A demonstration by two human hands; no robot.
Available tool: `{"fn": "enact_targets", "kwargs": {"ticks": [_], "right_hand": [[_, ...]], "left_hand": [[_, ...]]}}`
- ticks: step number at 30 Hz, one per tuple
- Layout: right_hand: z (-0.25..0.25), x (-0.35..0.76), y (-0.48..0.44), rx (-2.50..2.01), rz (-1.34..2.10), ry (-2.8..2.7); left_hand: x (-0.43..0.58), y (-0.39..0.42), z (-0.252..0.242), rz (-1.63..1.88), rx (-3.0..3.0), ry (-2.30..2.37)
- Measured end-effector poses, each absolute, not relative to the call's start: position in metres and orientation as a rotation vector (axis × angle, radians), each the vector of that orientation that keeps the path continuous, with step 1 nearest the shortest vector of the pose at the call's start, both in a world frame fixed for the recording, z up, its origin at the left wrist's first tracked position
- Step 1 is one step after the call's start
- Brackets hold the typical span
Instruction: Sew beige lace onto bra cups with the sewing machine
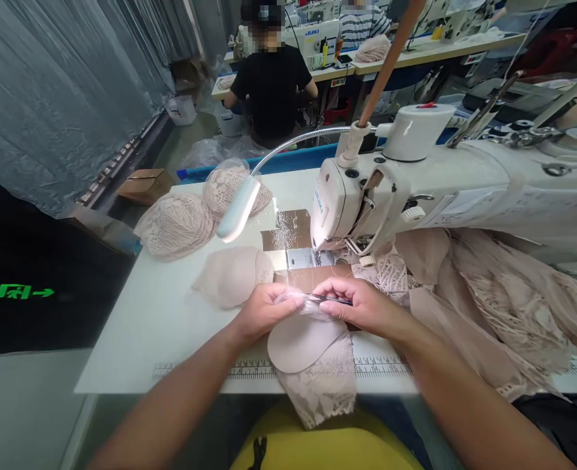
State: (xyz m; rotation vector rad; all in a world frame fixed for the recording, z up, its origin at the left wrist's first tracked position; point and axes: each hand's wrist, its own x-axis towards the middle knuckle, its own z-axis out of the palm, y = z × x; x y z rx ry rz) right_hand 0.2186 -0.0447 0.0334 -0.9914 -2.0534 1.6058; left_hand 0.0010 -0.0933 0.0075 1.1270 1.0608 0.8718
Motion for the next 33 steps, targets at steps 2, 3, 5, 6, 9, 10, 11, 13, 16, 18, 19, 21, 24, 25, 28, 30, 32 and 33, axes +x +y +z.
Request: {"fn": "enact_targets", "kwargs": {"ticks": [2, 3, 5, 6, 9, 10, 11, 13, 16, 18, 19, 21, 24, 25, 28, 30, 32, 33], "right_hand": [[0.034, 0.215, -0.045, -0.990, 1.560, -2.084], [0.035, 0.214, -0.045, -0.994, 1.532, -2.099], [0.034, 0.212, -0.046, -1.003, 1.480, -2.123], [0.034, 0.211, -0.046, -1.002, 1.462, -2.133], [0.034, 0.209, -0.047, -0.969, 1.427, -2.156], [0.034, 0.209, -0.047, -0.958, 1.420, -2.159], [0.034, 0.208, -0.048, -0.951, 1.414, -2.155], [0.034, 0.206, -0.049, -0.954, 1.415, -2.137], [0.034, 0.203, -0.051, -0.986, 1.425, -2.094], [0.032, 0.201, -0.051, -1.016, 1.411, -2.042], [0.029, 0.200, -0.051, -1.034, 1.404, -2.003], [0.024, 0.200, -0.050, -1.064, 1.390, -1.912], [0.016, 0.203, -0.049, -1.111, 1.326, -1.802], [0.015, 0.204, -0.049, -1.126, 1.281, -1.789], [0.015, 0.209, -0.053, -1.138, 1.053, -1.886], [0.017, 0.209, -0.058, -1.010, 0.906, -2.067], [0.018, 0.205, -0.064, -0.761, 0.819, -2.319], [0.018, 0.201, -0.066, -0.634, 0.780, -2.448]], "left_hand": [[0.001, -0.093, 0.007, 0.872, 1.146, 1.062], [0.001, -0.093, 0.006, 0.866, 1.147, 1.067], [0.002, -0.094, 0.006, 0.847, 1.141, 1.077], [0.002, -0.094, 0.006, 0.836, 1.140, 1.083], [0.002, -0.094, 0.007, 0.817, 1.145, 1.111], [0.002, -0.094, 0.007, 0.812, 1.145, 1.116], [0.002, -0.094, 0.007, 0.809, 1.148, 1.117], [0.002, -0.094, 0.009, 0.805, 1.165, 1.114], [0.003, -0.093, 0.011, 0.797, 1.205, 1.127], [0.003, -0.092, 0.011, 0.795, 1.215, 1.142], [0.003, -0.091, 0.011, 0.797, 1.218, 1.147], [0.003, -0.090, 0.012, 0.797, 1.237, 1.139], [0.000, -0.092, 0.018, 0.744, 1.368, 1.131], [-0.003, -0.094, 0.022, 0.727, 1.462, 1.166], [-0.014, -0.099, 0.037, 0.803, 1.777, 1.398], [-0.025, -0.096, 0.048, 0.941, 1.877, 1.557], [-0.037, -0.087, 0.055, 1.017, 1.907, 1.680], [-0.044, -0.079, 0.056, 0.997, 1.926, 1.737]]}}
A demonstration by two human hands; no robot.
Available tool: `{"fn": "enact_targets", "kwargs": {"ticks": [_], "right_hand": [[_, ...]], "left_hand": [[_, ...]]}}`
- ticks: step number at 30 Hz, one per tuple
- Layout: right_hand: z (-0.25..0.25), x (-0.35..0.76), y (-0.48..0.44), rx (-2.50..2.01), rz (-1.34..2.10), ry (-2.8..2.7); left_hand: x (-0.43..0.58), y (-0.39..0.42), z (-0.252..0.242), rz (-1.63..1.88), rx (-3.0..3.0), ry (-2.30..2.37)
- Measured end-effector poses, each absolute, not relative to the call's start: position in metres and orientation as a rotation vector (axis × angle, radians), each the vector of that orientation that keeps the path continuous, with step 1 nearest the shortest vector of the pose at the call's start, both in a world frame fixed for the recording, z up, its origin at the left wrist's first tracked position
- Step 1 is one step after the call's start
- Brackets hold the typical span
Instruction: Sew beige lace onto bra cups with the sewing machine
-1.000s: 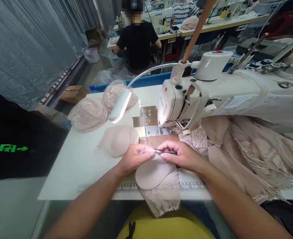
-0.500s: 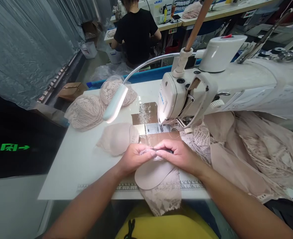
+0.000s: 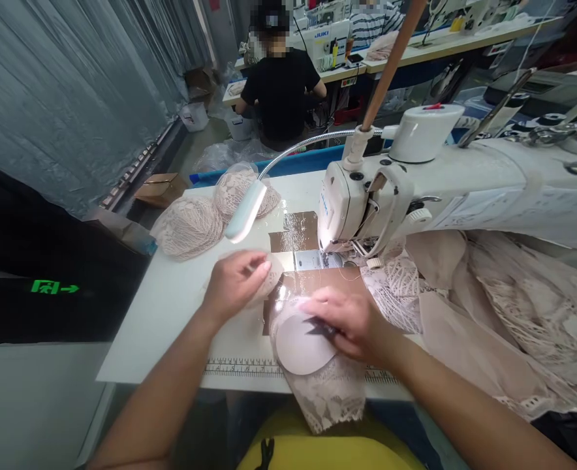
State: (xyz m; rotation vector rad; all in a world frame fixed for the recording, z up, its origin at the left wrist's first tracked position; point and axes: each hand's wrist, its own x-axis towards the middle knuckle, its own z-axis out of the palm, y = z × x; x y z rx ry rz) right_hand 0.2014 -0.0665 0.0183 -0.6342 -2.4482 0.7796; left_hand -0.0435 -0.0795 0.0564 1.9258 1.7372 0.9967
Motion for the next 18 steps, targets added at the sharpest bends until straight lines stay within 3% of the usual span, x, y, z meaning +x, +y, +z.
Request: {"fn": "enact_targets", "kwargs": {"ticks": [4, 9, 14, 18], "right_hand": [[0.018, 0.187, -0.073, -0.446, 0.544, -2.828], [0.022, 0.199, -0.063, -0.763, 0.468, -2.935], [0.030, 0.223, -0.053, -1.168, 0.574, -2.835], [0.037, 0.221, -0.051, -1.250, 0.885, -2.506]], "left_hand": [[-0.061, -0.048, 0.048, 0.670, 1.894, 1.886], [-0.060, -0.040, 0.029, 0.501, 1.611, 1.724], [-0.055, -0.056, 0.025, 0.635, 1.466, 1.492], [-0.055, -0.060, 0.027, 0.853, 1.334, 1.309]]}}
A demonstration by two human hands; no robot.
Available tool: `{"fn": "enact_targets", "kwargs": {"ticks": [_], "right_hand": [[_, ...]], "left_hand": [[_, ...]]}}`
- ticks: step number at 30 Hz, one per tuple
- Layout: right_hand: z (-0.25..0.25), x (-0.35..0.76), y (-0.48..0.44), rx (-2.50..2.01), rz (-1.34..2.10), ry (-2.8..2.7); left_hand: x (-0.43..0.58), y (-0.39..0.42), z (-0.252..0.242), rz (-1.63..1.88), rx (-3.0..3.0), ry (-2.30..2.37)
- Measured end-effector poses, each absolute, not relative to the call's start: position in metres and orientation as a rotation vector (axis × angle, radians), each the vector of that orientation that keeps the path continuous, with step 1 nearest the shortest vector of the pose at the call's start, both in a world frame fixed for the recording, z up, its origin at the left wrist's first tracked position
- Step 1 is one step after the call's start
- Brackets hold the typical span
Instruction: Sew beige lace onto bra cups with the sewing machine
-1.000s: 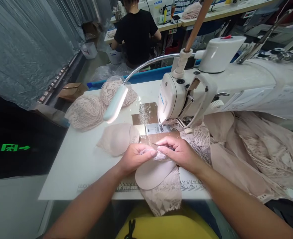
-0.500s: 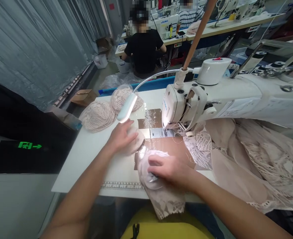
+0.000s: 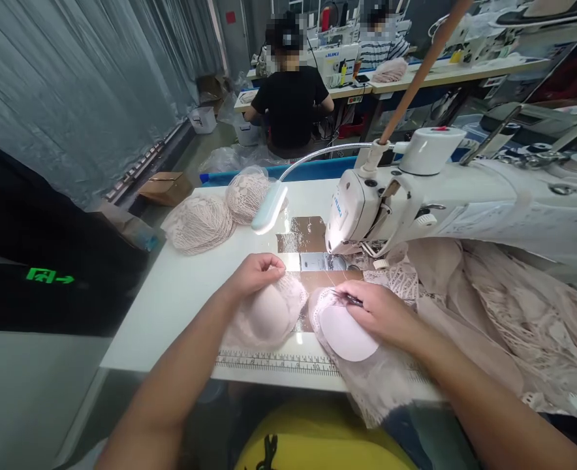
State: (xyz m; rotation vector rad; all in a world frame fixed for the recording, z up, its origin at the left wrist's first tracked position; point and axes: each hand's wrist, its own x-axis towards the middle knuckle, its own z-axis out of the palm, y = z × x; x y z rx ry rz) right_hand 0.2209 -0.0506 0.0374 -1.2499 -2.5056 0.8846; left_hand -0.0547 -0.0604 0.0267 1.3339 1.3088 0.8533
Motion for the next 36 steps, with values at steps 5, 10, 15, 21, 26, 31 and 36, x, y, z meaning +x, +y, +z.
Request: {"fn": "enact_targets", "kwargs": {"ticks": [5, 10, 15, 21, 26, 31, 36], "right_hand": [[0.039, 0.191, -0.046, -1.158, 1.249, -2.138], [0.033, 0.159, -0.041, -1.025, 1.425, -2.073], [0.030, 0.163, -0.039, -1.099, 1.428, -2.094], [0.021, 0.172, -0.034, -0.967, 1.545, -2.220], [0.024, 0.163, -0.037, -1.011, 1.533, -2.019], [0.028, 0.162, -0.042, -0.968, 1.364, -2.073], [0.031, 0.163, -0.043, -0.937, 1.318, -2.067]], "left_hand": [[-0.047, -0.062, 0.028, 0.908, 1.292, 1.205], [-0.048, -0.064, 0.031, 0.819, 1.284, 1.028], [-0.075, -0.063, 0.037, 0.494, 1.373, 0.976], [-0.077, -0.065, 0.041, 0.546, 1.538, 1.154], [-0.061, -0.070, 0.042, 0.627, 1.538, 1.129], [-0.047, -0.072, 0.040, 0.681, 1.526, 1.229], [-0.040, -0.071, 0.039, 0.659, 1.468, 1.199]]}}
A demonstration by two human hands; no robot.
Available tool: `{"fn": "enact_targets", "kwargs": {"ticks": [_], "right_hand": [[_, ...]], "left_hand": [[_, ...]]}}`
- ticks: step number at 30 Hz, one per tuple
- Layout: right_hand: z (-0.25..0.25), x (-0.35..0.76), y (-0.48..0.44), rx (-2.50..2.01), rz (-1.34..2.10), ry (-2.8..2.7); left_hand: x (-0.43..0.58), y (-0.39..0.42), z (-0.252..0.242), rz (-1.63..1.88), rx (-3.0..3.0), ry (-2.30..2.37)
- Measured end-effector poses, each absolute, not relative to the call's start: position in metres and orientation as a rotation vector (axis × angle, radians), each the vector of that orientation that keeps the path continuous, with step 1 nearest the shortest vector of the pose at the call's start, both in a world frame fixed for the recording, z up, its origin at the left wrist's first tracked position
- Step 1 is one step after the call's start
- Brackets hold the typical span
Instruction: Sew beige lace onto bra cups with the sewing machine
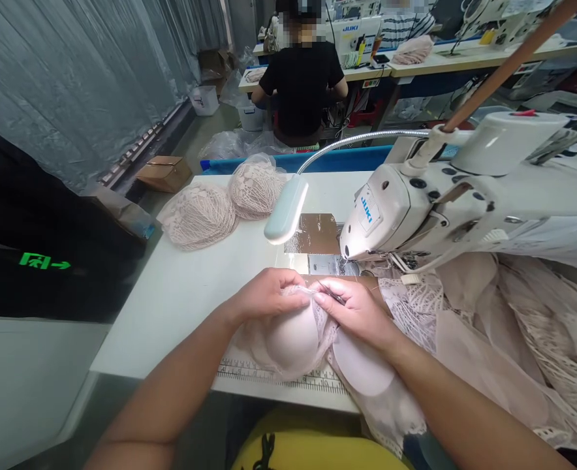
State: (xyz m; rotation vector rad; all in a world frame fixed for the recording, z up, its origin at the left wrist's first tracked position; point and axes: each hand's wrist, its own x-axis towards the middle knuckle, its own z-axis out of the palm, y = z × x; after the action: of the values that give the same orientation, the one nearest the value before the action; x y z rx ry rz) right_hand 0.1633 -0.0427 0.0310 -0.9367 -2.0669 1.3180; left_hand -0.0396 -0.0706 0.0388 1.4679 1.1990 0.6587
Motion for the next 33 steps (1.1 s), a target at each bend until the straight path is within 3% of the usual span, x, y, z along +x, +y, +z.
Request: {"fn": "enact_targets", "kwargs": {"ticks": [33], "right_hand": [[0.029, 0.170, -0.040, -0.913, 1.413, -2.025]], "left_hand": [[-0.035, -0.069, 0.034, 0.664, 1.191, 1.091]]}}
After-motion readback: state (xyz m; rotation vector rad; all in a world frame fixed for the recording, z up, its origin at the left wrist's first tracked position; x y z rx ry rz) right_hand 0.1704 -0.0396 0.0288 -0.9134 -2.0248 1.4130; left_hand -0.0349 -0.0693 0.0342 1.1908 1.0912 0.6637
